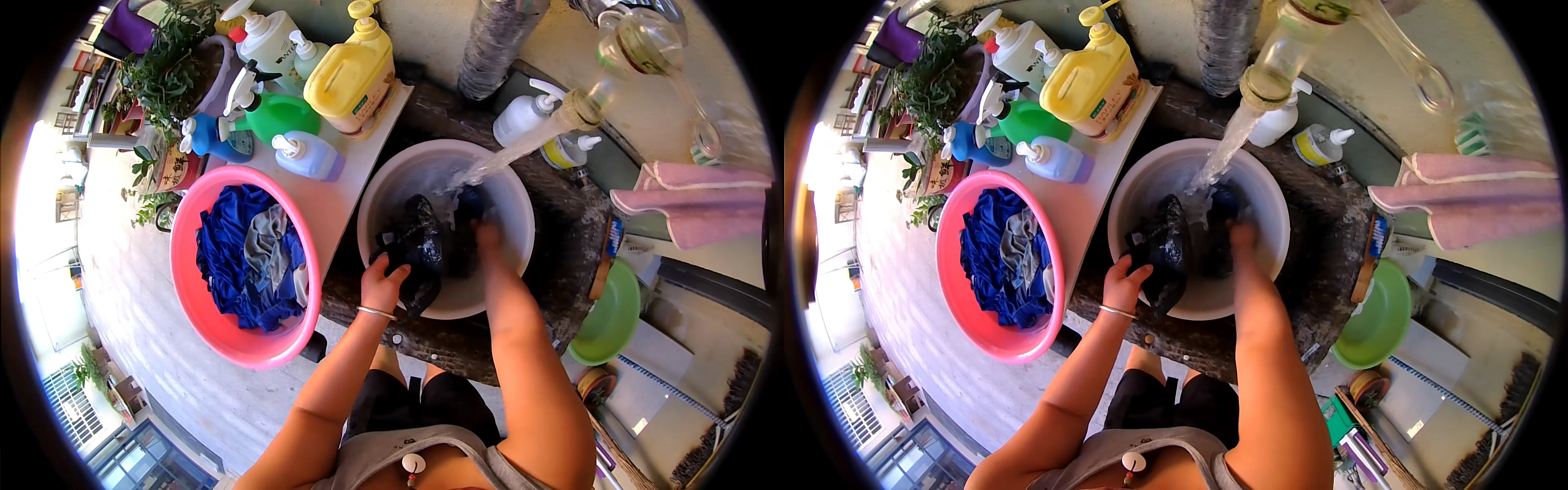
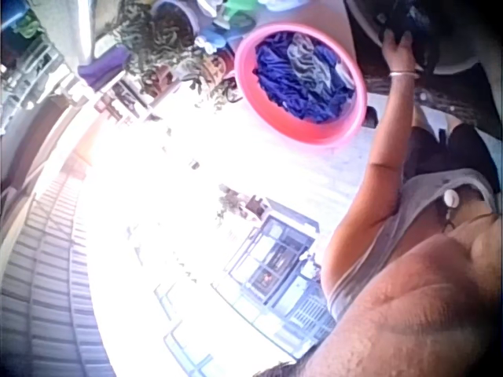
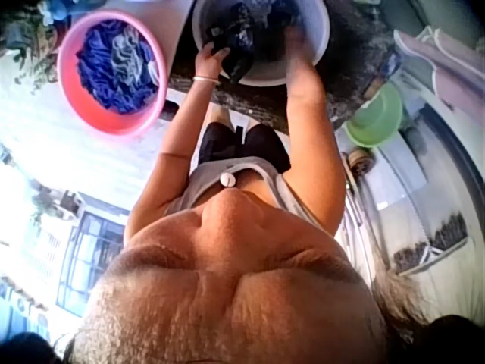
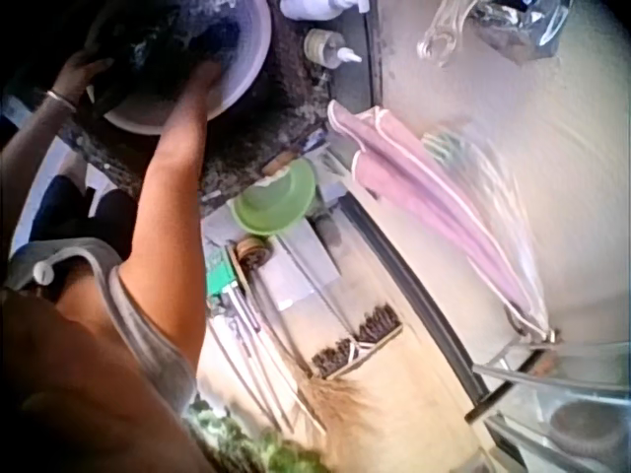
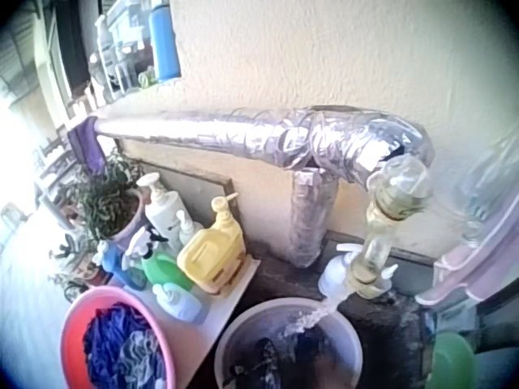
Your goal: The person cleans a pair of black shoes by scrubbing them with a brush in a basin of soapy water at a sink and then rinses them under running water before placing them on a drying rack.
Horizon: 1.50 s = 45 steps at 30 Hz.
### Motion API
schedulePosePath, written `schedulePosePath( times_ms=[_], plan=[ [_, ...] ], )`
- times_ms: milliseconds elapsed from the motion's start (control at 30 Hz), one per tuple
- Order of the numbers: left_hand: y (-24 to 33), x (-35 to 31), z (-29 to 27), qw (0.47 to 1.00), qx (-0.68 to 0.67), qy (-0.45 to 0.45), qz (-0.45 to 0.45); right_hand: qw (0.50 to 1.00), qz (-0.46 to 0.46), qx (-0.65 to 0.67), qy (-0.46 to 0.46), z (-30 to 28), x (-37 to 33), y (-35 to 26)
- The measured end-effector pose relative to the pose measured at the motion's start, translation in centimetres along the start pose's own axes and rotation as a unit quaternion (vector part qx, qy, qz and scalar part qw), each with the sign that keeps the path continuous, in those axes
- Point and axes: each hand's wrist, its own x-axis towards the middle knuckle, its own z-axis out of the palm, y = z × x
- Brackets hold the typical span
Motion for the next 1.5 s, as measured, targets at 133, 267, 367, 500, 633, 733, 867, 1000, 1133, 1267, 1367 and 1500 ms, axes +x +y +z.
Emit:
schedulePosePath(
  times_ms=[133,267,367,500,633,733,867,1000,1133,1267,1367,1500],
  plan=[
    [1.7,-1.0,-0.4,0.998,-0.032,0.014,-0.06,0.906,0.108,0.409,-0.031,-4.3,-2.0,-3.0],
    [2.6,-1.0,-0.1,0.989,-0.08,0.0,-0.122,0.827,0.007,0.544,-0.141,-8.7,-5.7,-4.9],
    [3.2,-1.0,0.3,0.983,-0.101,0.007,-0.152,0.81,0.032,0.551,-0.199,-12.1,-9.5,-9.2],
    [4.0,-1.7,1.1,0.98,-0.093,-0.005,-0.177,0.791,0.014,0.57,-0.222,-14.1,-11.8,-11.9],
    [3.8,-2.5,1.2,0.981,-0.078,-0.006,-0.179,0.814,0.005,0.547,-0.196,-14.9,-13.7,-13.9],
    [3.7,-2.9,1.0,0.982,-0.065,-0.006,-0.179,0.819,-0.047,0.545,-0.174,-15.3,-14.4,-14.3],
    [3.3,-3.2,0.5,0.983,-0.069,-0.009,-0.172,0.812,-0.067,0.555,-0.168,-15.8,-15.0,-15.1],
    [2.8,-3.3,0.3,0.982,-0.077,-0.008,-0.173,0.828,-0.07,0.541,-0.13,-15.6,-15.4,-15.4],
    [2.8,-3.5,0.3,0.98,-0.084,-0.003,-0.179,0.832,-0.062,0.545,-0.083,-15.4,-15.8,-16.2],
    [3.0,-3.3,0.3,0.977,-0.088,0.001,-0.196,0.823,-0.031,0.565,-0.05,-15.7,-15.4,-16.5],
    [3.0,-3.1,0.4,0.975,-0.1,-0.007,-0.2,0.826,-0.019,0.562,-0.038,-15.1,-14.5,-15.6],
    [2.9,-2.9,0.1,0.973,-0.094,-0.008,-0.209,0.824,-0.029,0.557,-0.101,-15.6,-15.3,-16.2]
  ],
)
